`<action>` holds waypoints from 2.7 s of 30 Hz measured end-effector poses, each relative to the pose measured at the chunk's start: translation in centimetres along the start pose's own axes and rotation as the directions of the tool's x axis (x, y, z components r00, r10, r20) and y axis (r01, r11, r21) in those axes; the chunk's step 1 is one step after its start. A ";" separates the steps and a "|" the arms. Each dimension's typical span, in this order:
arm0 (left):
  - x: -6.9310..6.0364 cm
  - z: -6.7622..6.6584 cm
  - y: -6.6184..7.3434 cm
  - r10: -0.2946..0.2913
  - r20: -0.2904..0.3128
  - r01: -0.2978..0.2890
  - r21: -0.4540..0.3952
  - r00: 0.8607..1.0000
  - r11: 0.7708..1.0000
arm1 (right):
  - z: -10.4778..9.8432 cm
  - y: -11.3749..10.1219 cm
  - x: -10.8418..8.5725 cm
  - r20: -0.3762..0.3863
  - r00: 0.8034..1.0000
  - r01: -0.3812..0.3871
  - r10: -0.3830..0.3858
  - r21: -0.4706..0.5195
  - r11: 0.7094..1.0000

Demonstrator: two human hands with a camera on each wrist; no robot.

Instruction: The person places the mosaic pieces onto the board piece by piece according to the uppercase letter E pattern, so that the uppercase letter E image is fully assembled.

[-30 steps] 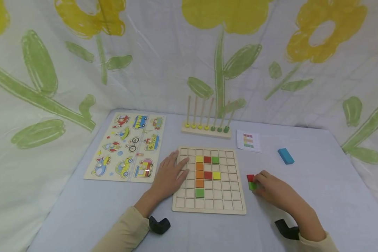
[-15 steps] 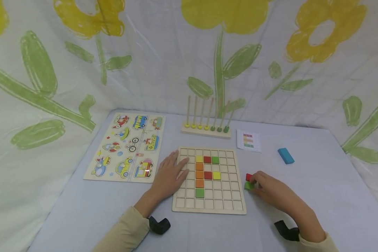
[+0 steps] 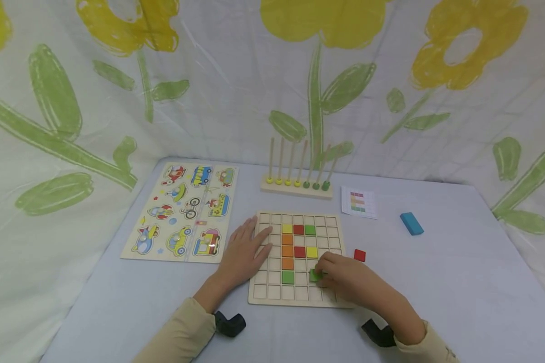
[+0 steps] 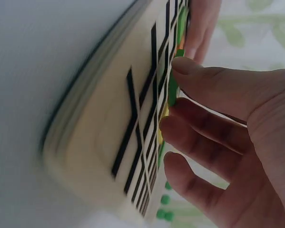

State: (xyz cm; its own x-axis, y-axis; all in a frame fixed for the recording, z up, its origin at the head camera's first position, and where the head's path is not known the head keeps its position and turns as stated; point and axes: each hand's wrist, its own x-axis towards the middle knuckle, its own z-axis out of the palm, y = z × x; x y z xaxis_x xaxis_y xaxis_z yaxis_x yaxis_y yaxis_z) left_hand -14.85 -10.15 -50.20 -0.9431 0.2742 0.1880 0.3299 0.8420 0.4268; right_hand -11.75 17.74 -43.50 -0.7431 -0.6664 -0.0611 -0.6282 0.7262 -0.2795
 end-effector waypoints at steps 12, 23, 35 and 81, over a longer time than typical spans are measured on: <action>0.0 0.1 0.1 -0.008 0.017 0.008 -0.008 1.000 1.000 | 0.5 -1.7 1.5 0.033 0.996 0.085 -0.084 -0.035 0.996; -0.2 -0.1 0.0 -0.010 0.015 0.010 -0.009 1.000 1.000 | 0.7 -2.1 2.2 0.027 0.992 0.124 -0.123 -0.062 0.990; -0.1 -0.4 0.2 0.001 0.004 -0.001 -0.020 1.000 1.000 | -1.3 0.9 0.7 -0.087 0.996 0.004 -0.007 -0.035 0.999; 0.1 0.0 -0.1 0.007 -0.006 -0.007 -0.001 1.000 1.000 | -1.0 4.5 -2.2 -0.045 0.974 -0.221 0.223 0.038 0.974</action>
State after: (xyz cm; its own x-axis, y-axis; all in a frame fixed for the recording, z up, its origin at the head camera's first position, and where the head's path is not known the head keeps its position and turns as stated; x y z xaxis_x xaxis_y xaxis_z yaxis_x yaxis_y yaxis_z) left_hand -14.93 -10.20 -50.20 -0.9406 0.2768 0.1965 0.3362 0.8398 0.4262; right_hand -13.22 22.64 -43.63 -0.8741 -0.4794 -0.0784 -0.4389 0.8486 -0.2955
